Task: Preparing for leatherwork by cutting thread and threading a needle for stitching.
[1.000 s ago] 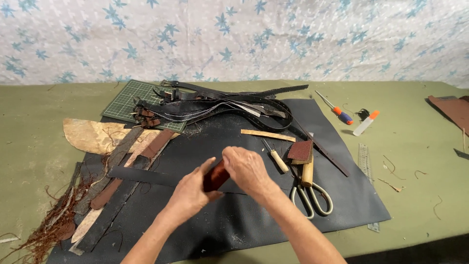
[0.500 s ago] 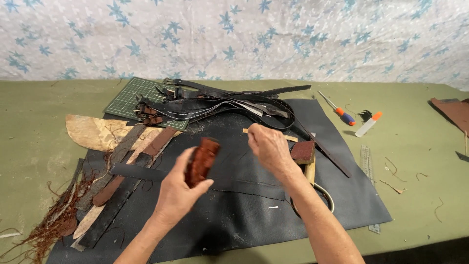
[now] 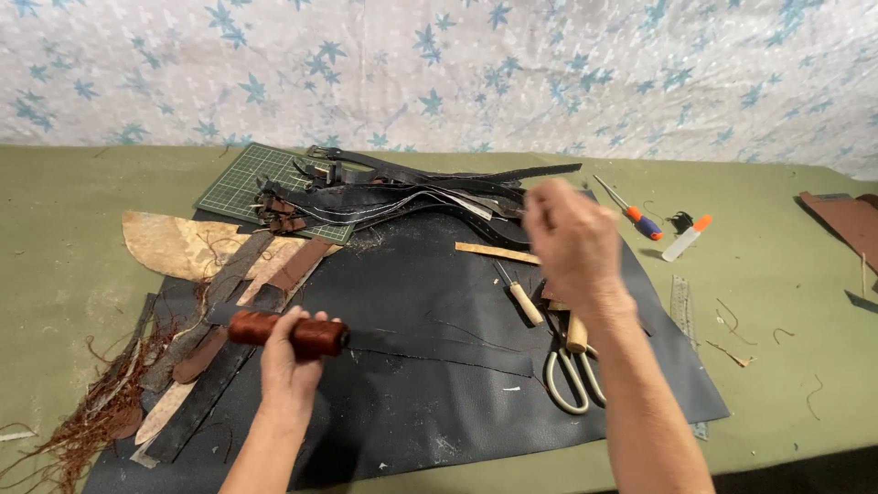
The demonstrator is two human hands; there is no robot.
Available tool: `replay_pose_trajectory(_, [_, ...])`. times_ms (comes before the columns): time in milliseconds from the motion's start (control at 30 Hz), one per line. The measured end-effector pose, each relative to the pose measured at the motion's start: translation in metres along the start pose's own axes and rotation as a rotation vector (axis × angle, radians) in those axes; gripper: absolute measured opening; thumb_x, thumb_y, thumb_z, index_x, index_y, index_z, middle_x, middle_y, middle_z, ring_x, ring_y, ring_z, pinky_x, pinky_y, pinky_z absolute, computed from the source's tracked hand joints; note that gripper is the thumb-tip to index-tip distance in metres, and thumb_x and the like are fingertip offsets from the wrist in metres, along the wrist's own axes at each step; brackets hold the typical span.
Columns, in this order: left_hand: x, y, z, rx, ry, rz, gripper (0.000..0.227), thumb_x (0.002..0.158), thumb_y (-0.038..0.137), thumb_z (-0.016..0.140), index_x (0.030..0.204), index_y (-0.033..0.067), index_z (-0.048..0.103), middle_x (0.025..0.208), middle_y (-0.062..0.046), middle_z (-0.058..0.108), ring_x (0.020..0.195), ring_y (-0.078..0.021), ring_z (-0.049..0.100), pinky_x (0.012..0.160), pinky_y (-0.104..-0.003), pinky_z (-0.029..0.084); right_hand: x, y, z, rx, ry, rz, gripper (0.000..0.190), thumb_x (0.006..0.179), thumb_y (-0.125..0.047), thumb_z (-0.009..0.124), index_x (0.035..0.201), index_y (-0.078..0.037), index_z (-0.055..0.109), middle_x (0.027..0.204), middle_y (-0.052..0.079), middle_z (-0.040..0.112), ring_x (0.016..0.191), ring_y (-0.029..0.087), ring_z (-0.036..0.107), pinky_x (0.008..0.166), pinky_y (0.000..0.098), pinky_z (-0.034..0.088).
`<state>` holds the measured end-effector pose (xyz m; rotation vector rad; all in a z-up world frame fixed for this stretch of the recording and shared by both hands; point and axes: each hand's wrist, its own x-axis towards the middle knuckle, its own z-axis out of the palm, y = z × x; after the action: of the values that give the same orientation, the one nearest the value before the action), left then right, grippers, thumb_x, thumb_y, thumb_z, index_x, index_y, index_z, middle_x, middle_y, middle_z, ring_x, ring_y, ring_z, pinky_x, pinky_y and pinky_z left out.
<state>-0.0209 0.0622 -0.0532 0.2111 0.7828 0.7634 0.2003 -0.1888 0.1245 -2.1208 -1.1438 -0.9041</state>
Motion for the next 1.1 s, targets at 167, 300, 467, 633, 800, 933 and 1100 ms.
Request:
replay_pose_trajectory(167, [0.039,0.005,-0.023,0.114,-0.017,0.125,0.065,0.084,0.013,0.083,0.134,0.0124,0.042,0.102,-0.009,0.059,0.098,-0.0243,0.069,0.100,-0.059,0.057,0.006,0.041,-0.027,0.033,0.116,-0.023,0.008,0.101,-0.006,0.071,0.095,-0.011,0.070,0.065,0.007,0.064,0.065,0.027,0.065,0.071,0.0361,0.052])
replay_pose_trajectory(300, [0.015,0.007,-0.011,0.265,-0.070,0.076,0.064,0.081,0.014,0.084,0.129,0.0146,0.042,0.094,-0.009,0.061,0.084,-0.0291,0.068,0.083,-0.062,0.059,0.004,0.063,-0.038,-0.016,0.159,-0.003,0.011,0.103,-0.002,0.072,0.096,-0.011,0.070,0.065,0.007,0.061,0.066,0.029,0.065,0.074,0.0364,0.051])
replay_pose_trajectory(467, [0.009,0.006,-0.003,0.349,0.000,0.158,0.043,0.082,0.009,0.079,0.111,0.0153,0.048,0.086,-0.009,0.062,0.072,-0.0293,0.065,0.066,-0.049,0.058,0.005,0.070,-0.085,-0.216,0.215,-0.028,0.017,0.120,0.000,0.071,0.105,-0.010,0.071,0.082,-0.001,0.070,0.070,0.008,0.061,0.086,0.0369,0.044])
replay_pose_trajectory(633, [-0.010,0.006,0.013,0.676,0.062,0.185,0.066,0.075,0.008,0.084,0.128,0.0186,0.046,0.108,-0.017,0.063,0.065,-0.0289,0.064,0.058,-0.044,0.053,-0.002,0.091,-0.117,-0.213,0.259,-0.011,0.017,0.124,0.010,0.070,0.113,-0.002,0.076,0.083,0.003,0.071,0.079,0.014,0.074,0.090,0.0329,0.056])
replay_pose_trajectory(800, [-0.025,-0.011,0.034,1.169,-0.006,0.248,0.064,0.079,0.020,0.084,0.133,0.0184,0.049,0.115,-0.011,0.058,0.094,-0.0235,0.057,0.081,-0.039,0.045,-0.016,0.114,-0.125,-0.153,0.280,0.040,0.013,0.116,0.013,0.061,0.110,0.007,0.070,0.082,0.008,0.065,0.077,0.019,0.064,0.088,0.0391,0.054])
replay_pose_trajectory(933, [-0.022,-0.024,0.042,1.355,-0.025,0.227,0.064,0.082,0.030,0.078,0.138,0.0227,0.048,0.121,-0.011,0.064,0.104,-0.0269,0.062,0.091,-0.041,0.045,-0.019,0.126,-0.127,-0.173,0.298,0.055,0.014,0.109,0.015,0.058,0.109,0.007,0.070,0.083,0.009,0.066,0.073,0.016,0.056,0.082,0.0365,0.052])
replay_pose_trajectory(1100, [0.009,-0.043,0.024,1.630,-0.083,0.345,0.058,0.085,0.040,0.067,0.138,0.0236,0.049,0.127,-0.013,0.054,0.104,-0.0385,0.064,0.089,-0.051,0.048,-0.006,0.116,-0.130,0.039,0.272,0.166,0.009,0.116,0.013,0.067,0.114,0.008,0.075,0.087,0.012,0.070,0.078,0.014,0.064,0.076,0.0296,0.055])
